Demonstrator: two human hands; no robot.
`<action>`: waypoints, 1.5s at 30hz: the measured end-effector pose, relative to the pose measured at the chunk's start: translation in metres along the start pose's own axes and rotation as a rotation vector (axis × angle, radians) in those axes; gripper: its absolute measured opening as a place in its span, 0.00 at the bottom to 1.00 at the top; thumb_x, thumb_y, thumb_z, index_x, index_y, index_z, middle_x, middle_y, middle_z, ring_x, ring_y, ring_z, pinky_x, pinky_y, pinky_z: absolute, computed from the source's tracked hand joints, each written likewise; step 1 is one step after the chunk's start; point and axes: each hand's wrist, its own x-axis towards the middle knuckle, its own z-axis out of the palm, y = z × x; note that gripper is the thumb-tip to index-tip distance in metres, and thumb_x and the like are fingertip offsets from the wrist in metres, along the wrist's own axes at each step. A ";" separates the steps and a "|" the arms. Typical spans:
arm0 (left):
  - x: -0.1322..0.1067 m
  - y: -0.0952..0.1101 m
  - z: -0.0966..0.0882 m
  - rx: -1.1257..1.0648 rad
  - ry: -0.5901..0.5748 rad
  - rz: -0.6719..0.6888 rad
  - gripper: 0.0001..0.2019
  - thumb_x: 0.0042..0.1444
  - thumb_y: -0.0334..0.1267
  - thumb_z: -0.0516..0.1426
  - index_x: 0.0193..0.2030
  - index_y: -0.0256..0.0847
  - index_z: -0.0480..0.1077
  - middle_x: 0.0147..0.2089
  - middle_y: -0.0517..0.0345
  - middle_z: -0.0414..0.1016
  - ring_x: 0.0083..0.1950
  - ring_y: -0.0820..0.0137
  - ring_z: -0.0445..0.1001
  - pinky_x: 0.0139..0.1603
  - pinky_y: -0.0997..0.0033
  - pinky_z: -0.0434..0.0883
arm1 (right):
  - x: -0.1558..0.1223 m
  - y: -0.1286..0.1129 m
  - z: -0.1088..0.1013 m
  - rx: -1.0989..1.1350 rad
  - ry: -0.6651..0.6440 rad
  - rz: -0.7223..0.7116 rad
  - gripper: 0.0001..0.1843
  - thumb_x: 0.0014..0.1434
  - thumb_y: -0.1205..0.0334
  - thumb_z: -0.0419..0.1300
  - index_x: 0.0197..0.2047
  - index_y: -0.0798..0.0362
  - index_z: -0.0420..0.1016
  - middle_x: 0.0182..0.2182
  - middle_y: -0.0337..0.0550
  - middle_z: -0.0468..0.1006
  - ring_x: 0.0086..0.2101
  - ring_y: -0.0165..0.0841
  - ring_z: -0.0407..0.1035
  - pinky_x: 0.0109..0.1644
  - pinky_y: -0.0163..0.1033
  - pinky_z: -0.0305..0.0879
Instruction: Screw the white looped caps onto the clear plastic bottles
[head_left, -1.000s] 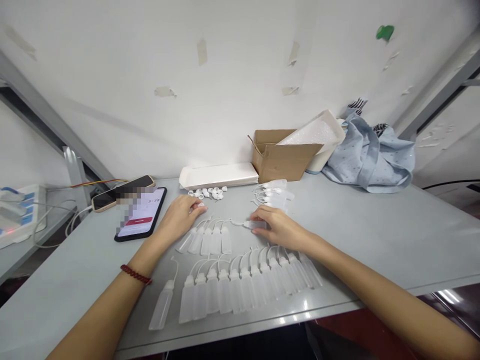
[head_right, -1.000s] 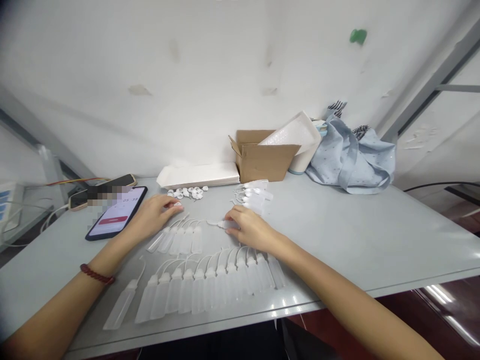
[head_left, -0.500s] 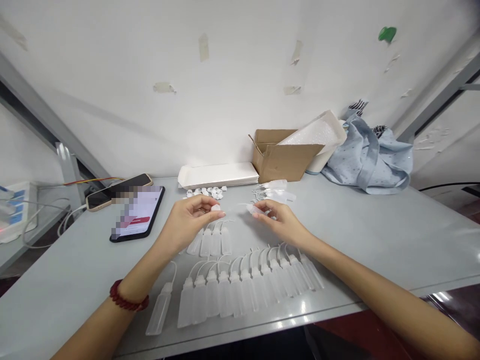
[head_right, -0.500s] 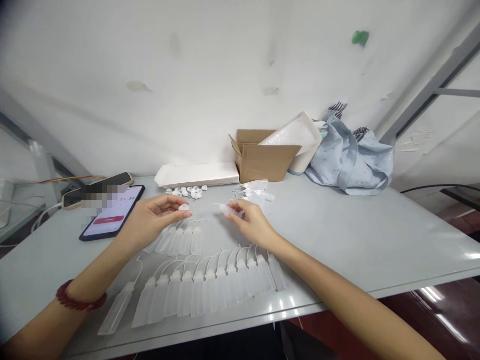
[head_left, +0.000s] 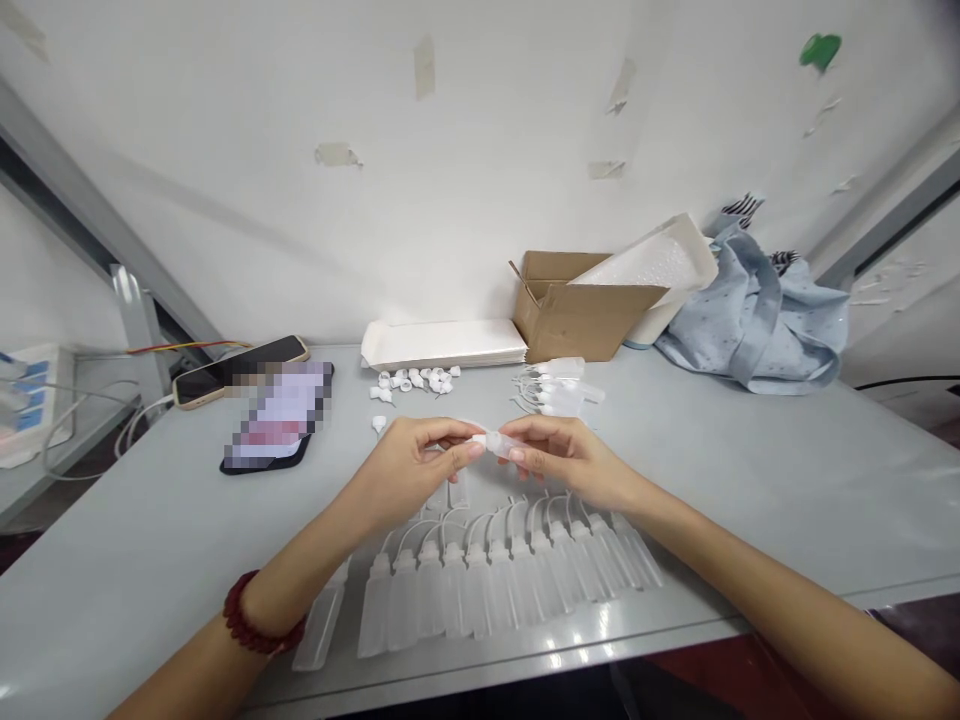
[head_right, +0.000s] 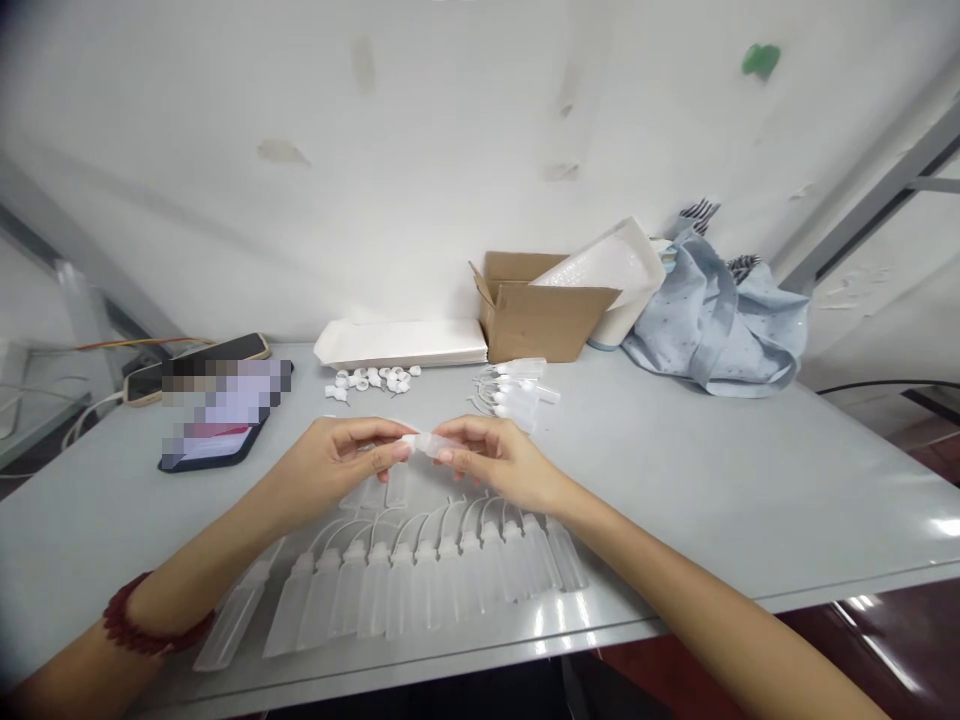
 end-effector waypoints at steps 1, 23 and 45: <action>-0.001 0.000 0.001 0.002 -0.009 -0.005 0.10 0.55 0.43 0.57 0.38 0.45 0.79 0.33 0.60 0.80 0.26 0.71 0.72 0.27 0.73 0.71 | -0.001 0.000 0.000 -0.043 0.011 -0.021 0.11 0.59 0.57 0.60 0.43 0.53 0.76 0.35 0.42 0.78 0.31 0.29 0.70 0.32 0.34 0.64; -0.007 0.005 0.006 0.261 -0.049 0.138 0.13 0.62 0.42 0.52 0.35 0.41 0.76 0.33 0.58 0.78 0.37 0.68 0.76 0.33 0.74 0.70 | -0.001 0.002 -0.003 0.048 -0.085 0.022 0.14 0.60 0.57 0.60 0.44 0.57 0.78 0.26 0.38 0.74 0.21 0.22 0.57 0.23 0.30 0.54; -0.008 -0.005 0.011 0.204 0.041 0.303 0.05 0.57 0.36 0.58 0.33 0.38 0.74 0.35 0.55 0.78 0.36 0.70 0.75 0.37 0.72 0.73 | -0.002 0.006 0.000 0.176 -0.055 0.062 0.14 0.58 0.53 0.62 0.41 0.52 0.65 0.25 0.37 0.77 0.18 0.22 0.57 0.20 0.30 0.52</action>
